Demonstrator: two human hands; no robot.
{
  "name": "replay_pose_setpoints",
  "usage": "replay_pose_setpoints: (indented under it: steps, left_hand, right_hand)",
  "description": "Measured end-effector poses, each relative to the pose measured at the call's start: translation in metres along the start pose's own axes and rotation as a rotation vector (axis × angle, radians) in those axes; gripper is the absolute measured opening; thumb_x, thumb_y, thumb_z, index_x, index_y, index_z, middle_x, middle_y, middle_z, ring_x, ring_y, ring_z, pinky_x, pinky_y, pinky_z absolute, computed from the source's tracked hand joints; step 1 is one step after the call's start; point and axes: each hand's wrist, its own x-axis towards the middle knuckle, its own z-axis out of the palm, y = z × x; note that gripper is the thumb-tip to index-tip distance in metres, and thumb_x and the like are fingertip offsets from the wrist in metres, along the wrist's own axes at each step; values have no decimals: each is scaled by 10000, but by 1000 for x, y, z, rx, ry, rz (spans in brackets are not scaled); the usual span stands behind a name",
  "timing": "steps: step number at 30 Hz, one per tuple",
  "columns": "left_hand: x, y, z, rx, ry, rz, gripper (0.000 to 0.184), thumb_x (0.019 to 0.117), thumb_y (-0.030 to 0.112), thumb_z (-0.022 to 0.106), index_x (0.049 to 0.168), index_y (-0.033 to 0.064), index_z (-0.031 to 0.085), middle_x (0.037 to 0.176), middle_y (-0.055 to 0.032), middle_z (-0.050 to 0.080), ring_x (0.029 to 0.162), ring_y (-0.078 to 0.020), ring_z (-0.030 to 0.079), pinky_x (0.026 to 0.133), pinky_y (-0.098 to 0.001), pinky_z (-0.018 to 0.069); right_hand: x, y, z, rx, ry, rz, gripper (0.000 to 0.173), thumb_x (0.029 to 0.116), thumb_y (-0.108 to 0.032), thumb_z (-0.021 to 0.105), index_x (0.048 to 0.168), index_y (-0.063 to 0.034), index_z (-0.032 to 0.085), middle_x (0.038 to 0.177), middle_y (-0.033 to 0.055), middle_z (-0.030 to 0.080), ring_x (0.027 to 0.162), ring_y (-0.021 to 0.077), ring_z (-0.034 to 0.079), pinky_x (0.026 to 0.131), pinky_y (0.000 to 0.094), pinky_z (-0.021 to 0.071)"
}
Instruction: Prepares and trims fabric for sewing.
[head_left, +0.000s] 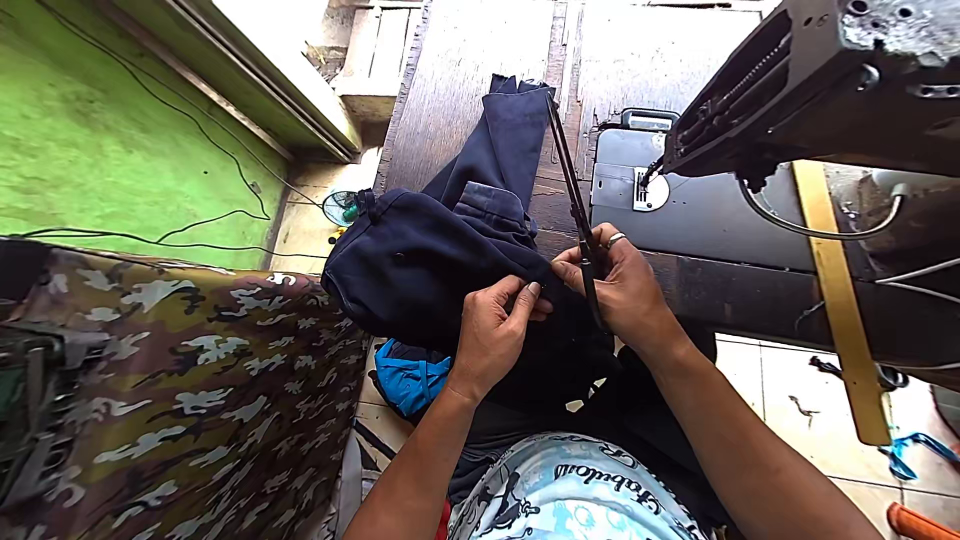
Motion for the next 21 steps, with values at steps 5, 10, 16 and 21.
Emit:
replay_pose_setpoints:
  steps: [5, 10, 16, 21]
  left_hand:
    - [-2, 6, 0, 28, 9, 24, 217, 1042, 97, 569, 897, 32, 717, 817, -13, 770, 739, -81, 744, 732, -251, 632]
    - [-2, 12, -1, 5, 4, 9, 238, 1049, 85, 547, 894, 27, 719, 808, -7, 766, 750, -60, 737, 745, -232, 618]
    - [-2, 10, 1, 137, 49, 64, 255, 1021, 100, 572, 808, 70, 709, 694, 46, 687, 647, 6, 649, 623, -177, 537]
    - [1, 4, 1, 220, 47, 88, 283, 982, 106, 607, 700, 100, 632, 596, 55, 563, 556, 6, 539, 526, -187, 431]
  right_hand:
    - [-19, -14, -12, -264, 43, -201, 277, 845, -221, 779, 1036, -166, 586, 783, -94, 665, 590, -12, 561, 519, 183, 463]
    - [-31, -16, 2, -403, 104, -375, 270, 810, -212, 783, 990, -87, 625, 718, -46, 629, 583, -12, 527, 535, 157, 437]
    - [-31, -17, 15, -606, 174, -494, 263, 840, -220, 748, 994, -34, 644, 702, 36, 633, 555, 123, 572, 506, 277, 479]
    - [-24, -21, 21, -709, 123, -481, 283, 808, -183, 776, 990, -17, 637, 680, 79, 609, 538, 228, 599, 479, 399, 485]
